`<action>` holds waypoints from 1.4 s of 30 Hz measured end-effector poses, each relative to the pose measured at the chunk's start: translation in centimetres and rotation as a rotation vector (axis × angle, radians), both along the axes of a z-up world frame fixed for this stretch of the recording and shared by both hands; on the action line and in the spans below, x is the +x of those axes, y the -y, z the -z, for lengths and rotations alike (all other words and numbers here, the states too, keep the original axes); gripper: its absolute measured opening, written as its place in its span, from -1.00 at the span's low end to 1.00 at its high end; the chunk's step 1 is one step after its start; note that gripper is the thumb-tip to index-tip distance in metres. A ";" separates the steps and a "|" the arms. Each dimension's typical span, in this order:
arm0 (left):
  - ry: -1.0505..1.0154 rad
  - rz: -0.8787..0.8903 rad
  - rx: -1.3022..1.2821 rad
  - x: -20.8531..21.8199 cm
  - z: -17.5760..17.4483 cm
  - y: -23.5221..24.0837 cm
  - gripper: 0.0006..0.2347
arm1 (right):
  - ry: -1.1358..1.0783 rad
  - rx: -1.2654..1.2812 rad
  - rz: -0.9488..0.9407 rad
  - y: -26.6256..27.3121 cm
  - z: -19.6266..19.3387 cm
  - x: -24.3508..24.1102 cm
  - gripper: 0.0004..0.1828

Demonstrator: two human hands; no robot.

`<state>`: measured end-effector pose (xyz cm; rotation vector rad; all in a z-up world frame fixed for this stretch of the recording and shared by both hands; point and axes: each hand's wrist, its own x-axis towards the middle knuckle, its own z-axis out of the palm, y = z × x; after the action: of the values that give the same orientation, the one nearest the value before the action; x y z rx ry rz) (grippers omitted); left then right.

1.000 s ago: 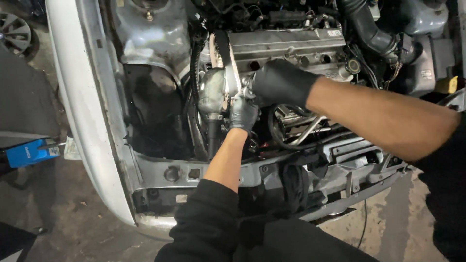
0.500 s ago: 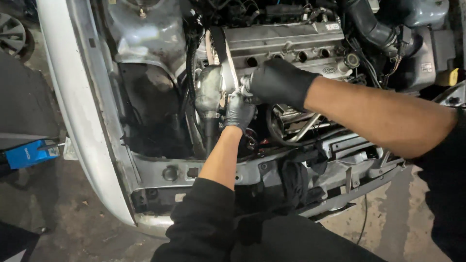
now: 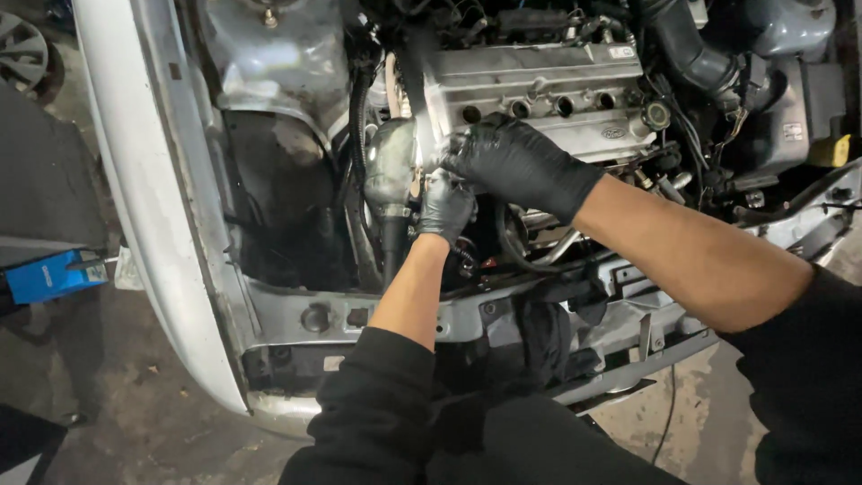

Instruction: The person uses a ratchet to loosen and remove bolts from the valve cover of a car engine. They then use a flashlight to illuminate the engine bay while continuing to work on the components.

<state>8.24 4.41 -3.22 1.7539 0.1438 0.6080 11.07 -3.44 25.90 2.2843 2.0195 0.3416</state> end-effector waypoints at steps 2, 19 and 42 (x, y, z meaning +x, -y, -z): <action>-0.119 -0.012 0.080 0.3 1.5 0.1 -0.88 | -0.004 -0.065 0.078 -0.1 0.2 -0.1 -0.68; 0.019 0.035 0.483 1.3 4.5 0.4 -0.85 | -0.050 0.012 -0.005 0.8 -0.2 1.1 -0.70; -0.137 0.119 0.175 -0.9 -4.6 -1.2 -0.77 | -0.070 -0.207 0.109 0.0 -0.1 0.9 -0.84</action>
<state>7.29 5.57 1.40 1.9590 0.0828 0.4237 12.01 -3.40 25.96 2.2937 1.8517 0.0435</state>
